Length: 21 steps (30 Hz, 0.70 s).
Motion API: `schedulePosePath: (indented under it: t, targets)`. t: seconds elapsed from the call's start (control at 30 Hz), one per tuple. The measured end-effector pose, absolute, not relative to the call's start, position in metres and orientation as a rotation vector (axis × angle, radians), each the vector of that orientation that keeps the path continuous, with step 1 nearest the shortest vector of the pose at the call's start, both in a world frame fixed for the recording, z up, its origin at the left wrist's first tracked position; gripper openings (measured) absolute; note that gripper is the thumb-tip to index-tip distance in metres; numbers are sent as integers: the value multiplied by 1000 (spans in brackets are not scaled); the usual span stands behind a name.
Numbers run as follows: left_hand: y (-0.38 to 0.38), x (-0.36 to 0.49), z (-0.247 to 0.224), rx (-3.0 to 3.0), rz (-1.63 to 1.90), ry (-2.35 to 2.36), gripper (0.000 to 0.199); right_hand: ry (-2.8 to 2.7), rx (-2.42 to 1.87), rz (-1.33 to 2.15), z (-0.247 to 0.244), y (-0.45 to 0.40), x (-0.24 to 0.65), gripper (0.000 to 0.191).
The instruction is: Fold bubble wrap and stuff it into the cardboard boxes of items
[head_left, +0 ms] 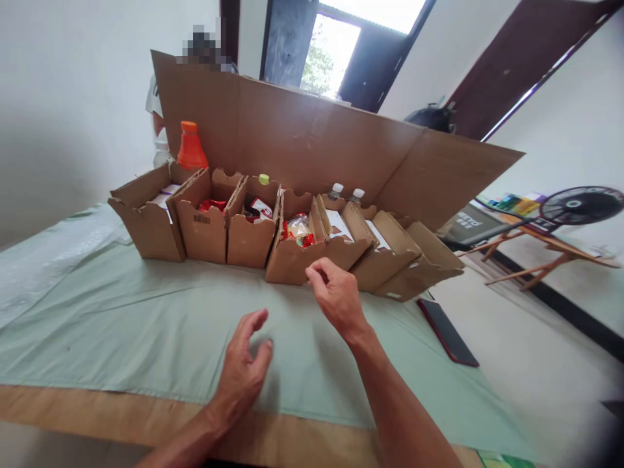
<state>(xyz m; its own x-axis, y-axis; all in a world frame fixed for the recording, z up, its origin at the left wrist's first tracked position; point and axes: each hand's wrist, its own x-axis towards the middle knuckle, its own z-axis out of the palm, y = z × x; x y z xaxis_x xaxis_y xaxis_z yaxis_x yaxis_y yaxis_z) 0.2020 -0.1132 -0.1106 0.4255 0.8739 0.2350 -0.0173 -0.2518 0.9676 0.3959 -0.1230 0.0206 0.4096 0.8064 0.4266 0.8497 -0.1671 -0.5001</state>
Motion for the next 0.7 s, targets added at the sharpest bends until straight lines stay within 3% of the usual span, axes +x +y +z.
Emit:
schedulePosePath:
  t: [0.07, 0.2, 0.37, 0.57, 0.7]
  targets:
    - [-118, 182, -116, 1584, 1050, 832, 40, -1397, -1963, -62, 24, -136, 387, 19]
    - [-131, 171, -124, 1698, 1073, 775, 35, -1399, -2044, 12, 32, -108, 387, 56]
    - [-135, 160, -123, 1830, 1143, 736, 29, -1400, -2025, 52, 28, -78, 393, 22]
    - [-118, 127, -117, 1858, 1140, 836, 24, -1574, -1794, 97, 13, -189, 383, 17]
    - [-105, 124, -97, 1848, 1072, 866, 24, -1332, -1744, -138, 5, -285, 398, 16]
